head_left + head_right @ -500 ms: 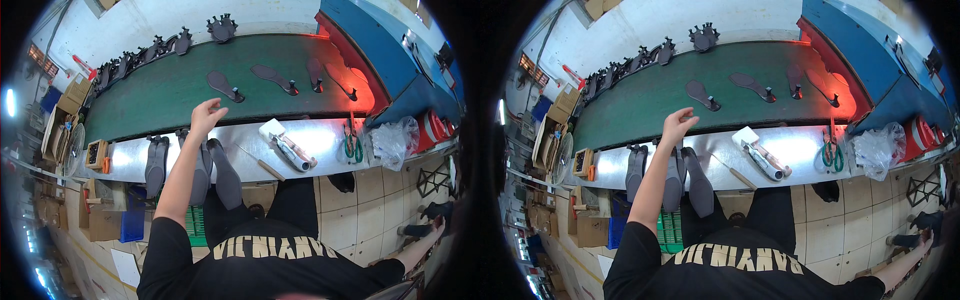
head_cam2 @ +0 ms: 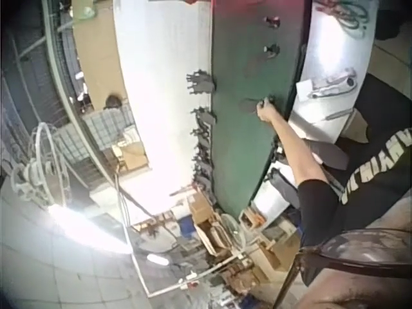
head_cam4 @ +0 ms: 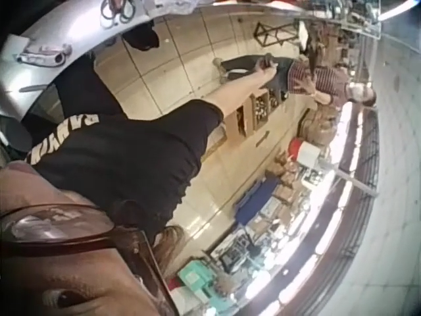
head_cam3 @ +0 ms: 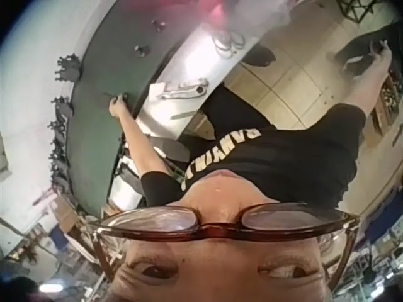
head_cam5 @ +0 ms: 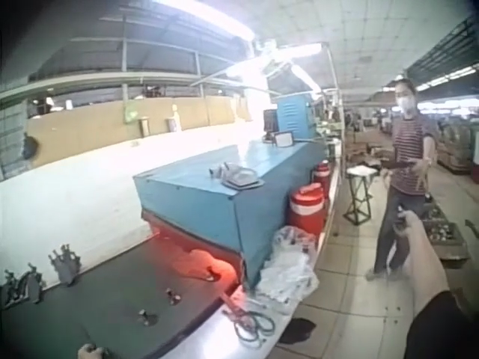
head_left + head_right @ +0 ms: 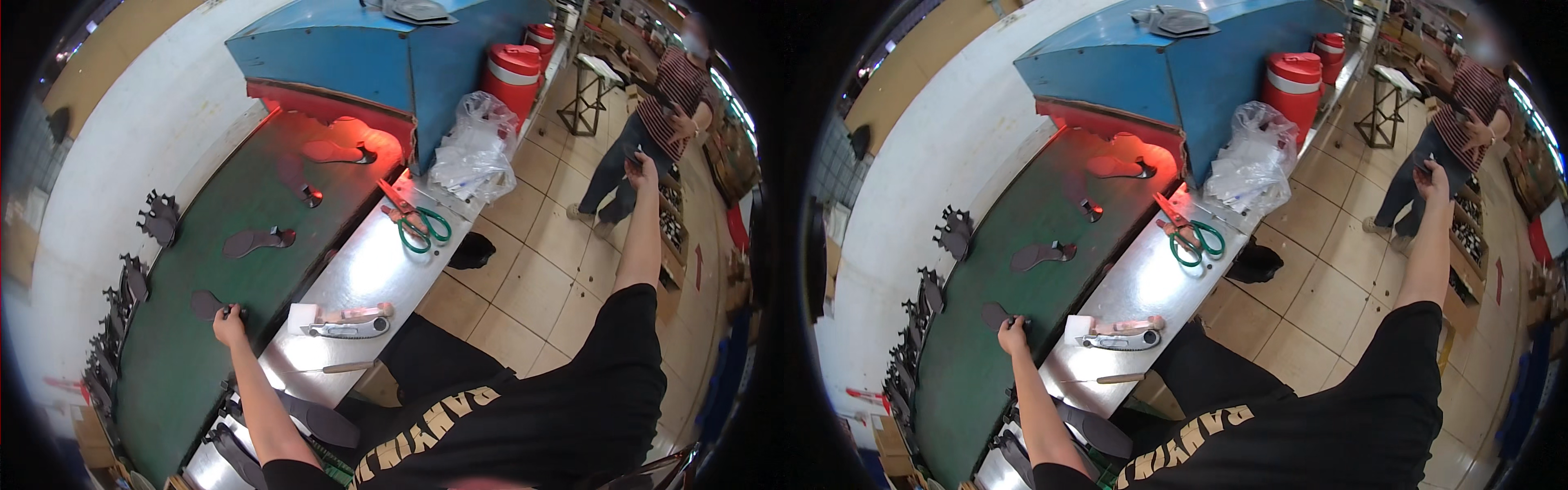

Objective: Inspecting and finishing shoe soles and heel components at a factory workbench.

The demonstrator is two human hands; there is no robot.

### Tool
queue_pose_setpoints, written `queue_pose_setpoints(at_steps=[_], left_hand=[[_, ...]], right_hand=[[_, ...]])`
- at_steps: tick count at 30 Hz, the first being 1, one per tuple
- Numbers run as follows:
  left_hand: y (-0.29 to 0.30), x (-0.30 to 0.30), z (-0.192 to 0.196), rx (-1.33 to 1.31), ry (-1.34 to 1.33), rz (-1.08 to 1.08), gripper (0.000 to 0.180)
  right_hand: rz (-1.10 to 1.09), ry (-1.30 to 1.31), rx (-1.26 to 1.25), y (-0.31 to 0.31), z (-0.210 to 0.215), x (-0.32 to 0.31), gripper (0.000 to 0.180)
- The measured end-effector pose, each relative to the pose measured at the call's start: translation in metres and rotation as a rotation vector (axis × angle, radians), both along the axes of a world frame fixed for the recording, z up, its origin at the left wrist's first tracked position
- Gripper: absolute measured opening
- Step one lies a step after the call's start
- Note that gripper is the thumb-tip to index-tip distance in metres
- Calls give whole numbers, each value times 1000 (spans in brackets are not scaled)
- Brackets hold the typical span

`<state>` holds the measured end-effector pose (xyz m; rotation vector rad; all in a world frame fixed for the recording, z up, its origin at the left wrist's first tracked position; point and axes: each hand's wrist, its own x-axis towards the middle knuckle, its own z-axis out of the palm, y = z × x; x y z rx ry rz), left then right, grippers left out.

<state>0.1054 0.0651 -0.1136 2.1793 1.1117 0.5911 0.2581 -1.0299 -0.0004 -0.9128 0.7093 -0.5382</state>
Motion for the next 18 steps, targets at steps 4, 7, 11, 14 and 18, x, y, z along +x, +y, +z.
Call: queue_pose_setpoints(at_steps=[4,7,11,14,18], left_hand=[[-23,-10,39,-315,-335,-245,23],[-20,-61,91,-192,-411,-339,25],[-77,-122,195,-113,-580,-187,27],[-33,-147,133,-508,-920,-307,34],[-59,-227,168,-685,-1155,-346,23]], right_hand=[[-111,44,-6,11,11,-37,13],[-69,39,8,12,-10,-16,12],[96,-76,142,-16,-112,33,14],[300,-232,-5,-176,0,3,16],[224,-13,-191,-98,-50,87,39]])
